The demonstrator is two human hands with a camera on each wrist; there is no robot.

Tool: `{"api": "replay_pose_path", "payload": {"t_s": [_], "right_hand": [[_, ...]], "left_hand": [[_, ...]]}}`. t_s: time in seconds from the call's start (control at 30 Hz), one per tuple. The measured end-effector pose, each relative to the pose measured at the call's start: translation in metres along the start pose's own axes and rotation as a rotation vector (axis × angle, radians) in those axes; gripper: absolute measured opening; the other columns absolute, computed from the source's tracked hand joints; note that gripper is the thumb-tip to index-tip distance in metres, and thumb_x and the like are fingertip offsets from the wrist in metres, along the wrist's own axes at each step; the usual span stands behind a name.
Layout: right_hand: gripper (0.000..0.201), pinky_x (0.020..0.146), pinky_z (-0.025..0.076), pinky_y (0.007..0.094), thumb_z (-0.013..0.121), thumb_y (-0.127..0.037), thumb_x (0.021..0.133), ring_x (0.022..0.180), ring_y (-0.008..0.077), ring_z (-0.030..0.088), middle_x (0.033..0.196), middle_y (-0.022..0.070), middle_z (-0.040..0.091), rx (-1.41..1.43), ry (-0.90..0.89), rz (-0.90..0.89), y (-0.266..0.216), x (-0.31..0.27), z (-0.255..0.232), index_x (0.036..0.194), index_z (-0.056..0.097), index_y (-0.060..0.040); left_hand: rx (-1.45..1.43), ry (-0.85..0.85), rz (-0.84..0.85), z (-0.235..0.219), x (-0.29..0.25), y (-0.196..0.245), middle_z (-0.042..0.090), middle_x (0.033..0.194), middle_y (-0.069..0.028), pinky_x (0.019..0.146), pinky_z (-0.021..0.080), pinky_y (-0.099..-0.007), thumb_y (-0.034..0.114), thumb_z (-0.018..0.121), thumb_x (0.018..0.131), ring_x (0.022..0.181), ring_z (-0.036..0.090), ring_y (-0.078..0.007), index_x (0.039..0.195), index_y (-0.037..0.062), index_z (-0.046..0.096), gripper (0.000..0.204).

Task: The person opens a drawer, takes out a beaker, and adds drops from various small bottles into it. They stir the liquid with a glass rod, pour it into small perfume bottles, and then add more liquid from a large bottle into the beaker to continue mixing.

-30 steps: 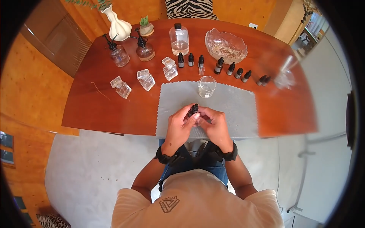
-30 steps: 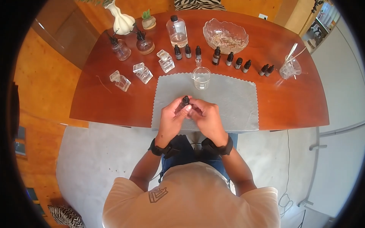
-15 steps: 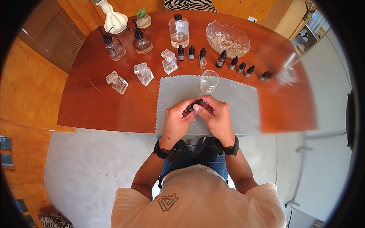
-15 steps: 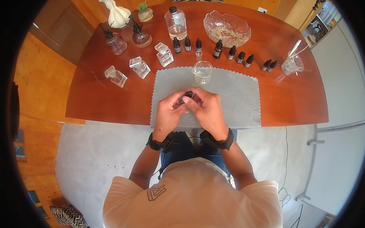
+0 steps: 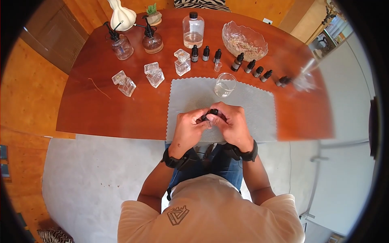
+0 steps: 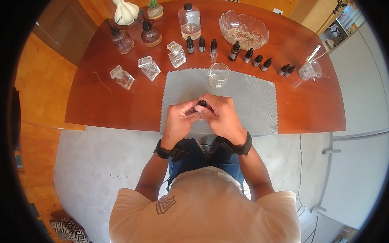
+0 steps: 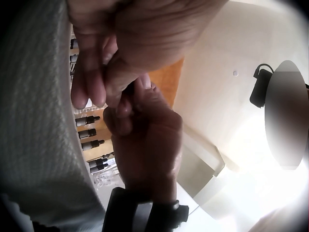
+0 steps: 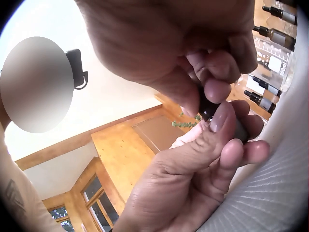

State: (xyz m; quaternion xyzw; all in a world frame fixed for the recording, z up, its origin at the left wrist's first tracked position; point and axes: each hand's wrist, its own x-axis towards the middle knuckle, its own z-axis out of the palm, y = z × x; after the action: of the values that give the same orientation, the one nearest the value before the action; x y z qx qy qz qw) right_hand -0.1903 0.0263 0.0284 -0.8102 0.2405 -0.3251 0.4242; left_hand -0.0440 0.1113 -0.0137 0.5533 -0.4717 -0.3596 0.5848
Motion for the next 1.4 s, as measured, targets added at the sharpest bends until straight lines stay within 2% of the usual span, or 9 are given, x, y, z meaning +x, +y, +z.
{"api": "replay_pose_path", "payload": {"t_s": [0.3, 0.5, 0.6, 0.7, 0.8, 0.9, 1.0, 1.2, 1.4], "right_hand": [[0.026, 0.068, 0.051, 0.0406, 0.069, 0.004, 0.086, 0.08, 0.0391, 0.064, 0.096, 0.0202, 0.067, -0.032, -0.228, -0.206, 0.003, 0.005, -0.025, 0.111, 0.066, 0.0014], [0.035, 0.074, 0.052, 0.0414, 0.069, 0.008, 0.081, 0.085, 0.0392, 0.064, 0.098, 0.0193, 0.066, -0.117, -0.188, 0.071, -0.029, 0.001, -0.023, 0.116, 0.067, 0.001], [0.038, 0.074, 0.052, 0.0403, 0.071, 0.007, 0.08, 0.086, 0.0384, 0.064, 0.096, 0.0181, 0.066, -0.138, -0.162, 0.097, -0.018, -0.003, -0.016, 0.117, 0.068, -0.0002], [0.035, 0.072, 0.052, 0.0391, 0.075, 0.005, 0.08, 0.085, 0.0373, 0.064, 0.094, 0.0171, 0.064, -0.174, -0.163, -0.139, -0.012, 0.0, -0.02, 0.114, 0.068, -0.0004], [0.032, 0.073, 0.051, 0.035, 0.079, 0.001, 0.081, 0.083, 0.0268, 0.063, 0.095, 0.0108, 0.067, -0.163, -0.157, -0.171, -0.017, 0.001, -0.022, 0.112, 0.069, -0.0001], [0.029, 0.071, 0.052, 0.0398, 0.073, 0.009, 0.079, 0.085, 0.0373, 0.064, 0.097, 0.0168, 0.064, -0.13, -0.037, -0.028, -0.032, 0.002, -0.017, 0.107, 0.068, 0.0007], [0.032, 0.072, 0.053, 0.04, 0.07, 0.011, 0.079, 0.088, 0.0372, 0.064, 0.101, 0.0167, 0.063, -0.221, -0.149, 0.14, -0.022, 0.0, -0.022, 0.109, 0.069, -0.0001], [0.034, 0.074, 0.053, 0.0392, 0.069, 0.012, 0.078, 0.092, 0.0362, 0.065, 0.106, 0.0166, 0.064, -0.132, -0.125, -0.145, -0.018, 0.001, -0.022, 0.111, 0.069, 0.0002], [0.036, 0.073, 0.053, 0.0374, 0.07, 0.012, 0.078, 0.091, 0.0341, 0.066, 0.104, 0.0155, 0.064, -0.057, -0.048, 0.013, -0.035, 0.0, -0.018, 0.111, 0.067, 0.0003]], "left_hand": [[-0.087, -0.254, -0.112, -0.015, 0.004, -0.001, 0.072, 0.088, -0.0043, 0.073, 0.056, -0.0251, 0.003, 0.077, 0.091, 0.079, 0.065, -0.0077, 0.114, -0.0068, 0.072, 0.025], [-0.06, -0.105, 0.063, -0.006, 0.002, -0.004, 0.073, 0.094, -0.006, 0.073, 0.057, -0.0263, -0.001, 0.075, 0.089, 0.081, 0.068, -0.0092, 0.12, -0.0062, 0.07, 0.031], [0.0, -0.147, 0.029, -0.007, 0.002, -0.005, 0.074, 0.096, -0.0069, 0.074, 0.057, -0.0269, -0.002, 0.075, 0.089, 0.082, 0.069, -0.0103, 0.12, -0.0062, 0.07, 0.032], [0.012, -0.166, 0.001, -0.009, 0.002, -0.002, 0.074, 0.097, -0.0077, 0.074, 0.058, -0.0276, -0.004, 0.074, 0.088, 0.081, 0.07, -0.0112, 0.12, -0.0062, 0.07, 0.032], [-0.061, -0.153, -0.015, -0.008, 0.003, -0.001, 0.074, 0.096, -0.0083, 0.073, 0.058, -0.0275, -0.005, 0.074, 0.088, 0.081, 0.07, -0.0121, 0.119, -0.0067, 0.07, 0.032], [-0.057, -0.105, -0.007, -0.005, 0.002, -0.001, 0.074, 0.095, -0.0085, 0.073, 0.058, -0.027, -0.004, 0.074, 0.088, 0.08, 0.07, -0.0122, 0.118, -0.0069, 0.07, 0.031], [-0.022, -0.115, -0.01, -0.006, 0.002, 0.002, 0.075, 0.095, -0.0084, 0.074, 0.058, -0.0267, -0.002, 0.076, 0.089, 0.081, 0.07, -0.012, 0.119, -0.0068, 0.07, 0.031], [-0.053, -0.134, -0.024, -0.006, 0.002, 0.003, 0.075, 0.095, -0.0088, 0.074, 0.058, -0.0261, -0.002, 0.074, 0.09, 0.082, 0.07, -0.0109, 0.12, -0.0067, 0.07, 0.031], [-0.017, -0.096, -0.019, -0.006, -0.001, -0.001, 0.076, 0.099, -0.0101, 0.077, 0.058, -0.027, -0.001, 0.075, 0.09, 0.085, 0.069, -0.0106, 0.121, -0.0066, 0.07, 0.032]]}}
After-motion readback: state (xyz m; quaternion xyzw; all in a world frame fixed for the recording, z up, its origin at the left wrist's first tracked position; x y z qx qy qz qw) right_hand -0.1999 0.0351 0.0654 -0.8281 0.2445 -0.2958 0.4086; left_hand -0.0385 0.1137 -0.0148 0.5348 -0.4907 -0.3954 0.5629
